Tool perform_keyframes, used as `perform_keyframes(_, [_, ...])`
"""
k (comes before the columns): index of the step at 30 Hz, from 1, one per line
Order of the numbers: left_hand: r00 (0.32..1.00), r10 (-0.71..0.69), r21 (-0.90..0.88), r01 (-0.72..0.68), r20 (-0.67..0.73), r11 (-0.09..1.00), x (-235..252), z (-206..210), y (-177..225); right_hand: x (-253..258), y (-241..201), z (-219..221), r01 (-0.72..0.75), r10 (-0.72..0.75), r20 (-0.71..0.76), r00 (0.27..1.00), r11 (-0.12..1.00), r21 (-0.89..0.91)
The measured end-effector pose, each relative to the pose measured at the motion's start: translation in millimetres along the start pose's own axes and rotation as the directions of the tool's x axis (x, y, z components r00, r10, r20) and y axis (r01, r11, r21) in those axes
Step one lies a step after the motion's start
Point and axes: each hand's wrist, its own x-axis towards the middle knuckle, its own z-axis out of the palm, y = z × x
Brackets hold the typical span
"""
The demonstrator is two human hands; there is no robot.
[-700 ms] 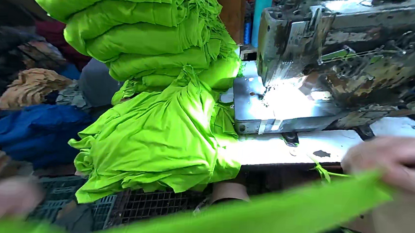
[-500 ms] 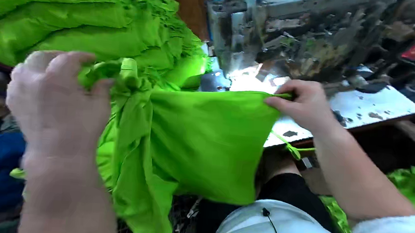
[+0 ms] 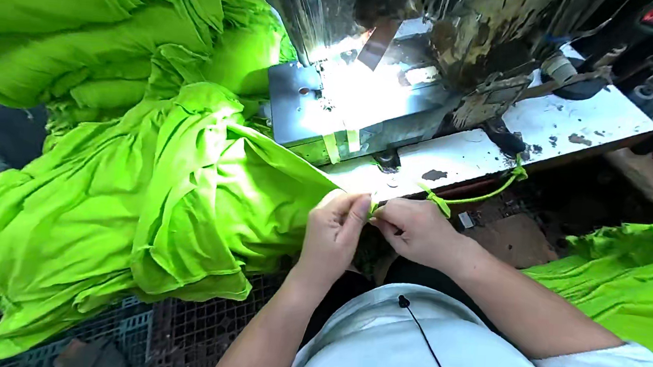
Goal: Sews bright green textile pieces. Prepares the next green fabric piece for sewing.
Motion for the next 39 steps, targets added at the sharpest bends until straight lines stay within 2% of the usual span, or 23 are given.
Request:
perform_keyframes(3, [0.993,0.080,-0.028,-0.083,-0.091,0.996,-16,12,-3,-7,-2,8,-0.011,0.010,0.008,1.000,0.999,0.043])
perform_keyframes(5, [0.992,0.009,-0.097,-0.022,-0.129,0.995,-17,5,-1,-6,-6,-2,-0.213,0.209,0.139,0.968,0.977,0.017])
perform_keyframes(6, [0.991,-0.058,-0.170,0.037,-0.118,0.985,-17,-1,3,-1,-8,-13,-0.382,0.373,0.265,0.889,0.924,-0.019])
perform_keyframes(7, [0.987,-0.130,-0.258,0.102,-0.092,0.961,-17,-8,6,8,-7,-24,-0.528,0.510,0.387,0.768,0.846,-0.068])
perform_keyframes(8, [0.980,-0.191,-0.347,0.160,-0.057,0.924,-16,-13,10,14,-3,-33,-0.602,0.581,0.445,0.681,0.791,-0.110])
perform_keyframes(9, [0.972,-0.232,-0.421,0.201,-0.025,0.884,-16,-17,14,16,-1,-39,-0.606,0.588,0.429,0.685,0.788,-0.113])
perform_keyframes(10, [0.966,-0.258,-0.480,0.228,0.002,0.847,-16,-20,18,13,1,-42,-0.535,0.528,0.341,0.778,0.841,-0.083])
perform_keyframes(11, [0.961,-0.276,-0.529,0.247,0.025,0.812,-16,-21,22,8,4,-40,-0.377,0.379,0.197,0.904,0.925,-0.047])
perform_keyframes(12, [0.956,-0.289,-0.565,0.263,0.045,0.782,-16,-20,26,5,7,-36,-0.177,0.179,0.052,0.983,0.984,-0.031])
perform_keyframes(13, [0.952,-0.299,-0.589,0.276,0.060,0.760,-16,-19,28,6,8,-32,0.010,-0.012,-0.044,0.999,0.999,-0.035])
perform_keyframes(15, [0.948,-0.308,-0.610,0.295,0.086,0.736,-14,-14,32,10,7,-25,0.259,-0.267,-0.113,0.957,0.963,-0.077])
perform_keyframes(17, [0.944,-0.316,-0.613,0.309,0.101,0.727,-12,-10,33,13,7,-19,0.396,-0.407,-0.147,0.901,0.913,-0.102])
perform_keyframes(19, [0.945,-0.307,-0.594,0.312,0.114,0.742,-12,-8,33,13,10,-15,0.450,-0.455,-0.200,0.867,0.890,-0.073])
perform_keyframes(20, [0.952,-0.282,-0.562,0.298,0.119,0.771,-12,-8,31,12,12,-14,0.429,-0.423,-0.234,0.876,0.903,-0.027])
perform_keyframes(22, [0.971,-0.203,-0.443,0.237,0.123,0.865,-13,-11,28,11,17,-12,0.279,-0.251,-0.251,0.935,0.957,0.083])
perform_keyframes(24, [0.985,-0.136,-0.347,0.164,0.103,0.924,-13,-14,28,15,24,-11,0.073,-0.056,-0.089,0.994,0.979,0.190])
perform_keyframes(25, [0.991,-0.103,-0.325,0.126,0.088,0.937,-13,-15,28,18,25,-8,0.006,-0.002,-0.016,1.000,0.973,0.229])
perform_keyframes(27, [1.000,0.005,-0.272,-0.002,0.011,0.962,-12,-15,25,23,22,-2,-0.030,0.024,0.025,0.999,0.961,0.274])
perform_keyframes(30, [0.972,0.123,-0.116,-0.148,-0.199,0.982,-11,-10,16,30,6,-2,-0.013,0.027,-0.032,0.999,0.932,0.363])
perform_keyframes(33, [0.966,0.104,-0.089,-0.128,-0.235,0.988,-14,-8,14,36,-8,3,0.021,0.009,-0.076,0.997,0.923,0.385])
perform_keyframes(35, [0.969,0.080,-0.146,-0.117,-0.236,0.982,-13,-13,15,39,-15,7,0.015,0.016,-0.076,0.997,0.920,0.391])
perform_keyframes(37, [0.967,-0.034,-0.293,-0.043,-0.251,0.955,-13,-27,15,41,-18,4,-0.091,0.115,-0.019,0.993,0.864,0.495])
perform_keyframes(39, [0.942,-0.221,-0.528,0.058,-0.253,0.848,-13,-46,17,46,-20,-7,-0.300,0.303,0.114,0.946,0.691,0.658])
